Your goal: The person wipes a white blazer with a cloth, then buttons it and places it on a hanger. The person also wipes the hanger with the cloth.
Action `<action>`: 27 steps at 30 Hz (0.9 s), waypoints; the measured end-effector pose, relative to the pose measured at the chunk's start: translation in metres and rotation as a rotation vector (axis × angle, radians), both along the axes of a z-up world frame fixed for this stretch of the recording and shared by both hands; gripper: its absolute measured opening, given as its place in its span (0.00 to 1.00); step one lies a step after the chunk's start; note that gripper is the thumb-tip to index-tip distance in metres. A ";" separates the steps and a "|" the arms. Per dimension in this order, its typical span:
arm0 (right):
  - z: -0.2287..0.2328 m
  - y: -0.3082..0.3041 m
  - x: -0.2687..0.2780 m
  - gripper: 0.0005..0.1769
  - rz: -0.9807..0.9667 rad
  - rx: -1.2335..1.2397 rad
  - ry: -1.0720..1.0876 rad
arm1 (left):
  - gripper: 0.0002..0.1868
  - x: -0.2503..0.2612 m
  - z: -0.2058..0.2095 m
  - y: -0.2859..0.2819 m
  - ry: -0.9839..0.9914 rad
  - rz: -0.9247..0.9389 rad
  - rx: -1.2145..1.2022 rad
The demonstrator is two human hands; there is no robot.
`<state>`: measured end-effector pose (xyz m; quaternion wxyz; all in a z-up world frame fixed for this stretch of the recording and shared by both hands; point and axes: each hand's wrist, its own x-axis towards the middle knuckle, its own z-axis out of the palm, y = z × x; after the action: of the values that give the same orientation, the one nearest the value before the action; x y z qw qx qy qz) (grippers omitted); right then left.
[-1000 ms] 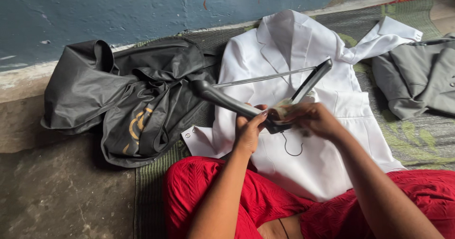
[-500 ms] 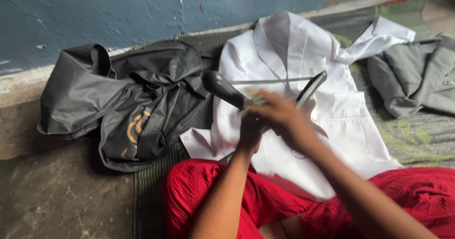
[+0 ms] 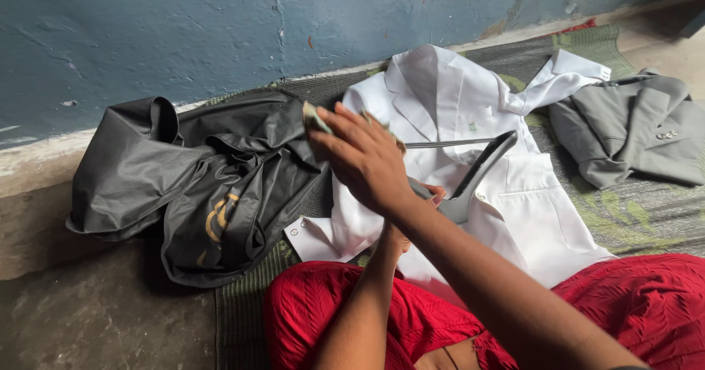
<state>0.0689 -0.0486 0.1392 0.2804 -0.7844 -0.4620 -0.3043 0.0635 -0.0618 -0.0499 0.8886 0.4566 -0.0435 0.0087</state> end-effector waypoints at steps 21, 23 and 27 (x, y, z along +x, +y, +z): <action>-0.095 -0.190 -0.003 0.25 0.201 0.454 1.415 | 0.37 -0.021 0.047 0.015 -0.137 -0.267 -0.492; -0.085 -0.210 -0.009 0.30 0.149 0.111 0.930 | 0.29 -0.022 0.053 0.015 -0.019 -0.224 -0.517; -0.103 -0.225 0.006 0.18 0.023 0.375 1.115 | 0.09 -0.020 0.051 0.011 -0.022 -0.238 -0.622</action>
<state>0.0752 -0.2736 0.0362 0.6182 -0.7581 -0.1914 0.0808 0.0440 -0.0505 0.0009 0.9797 0.1551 -0.1012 -0.0773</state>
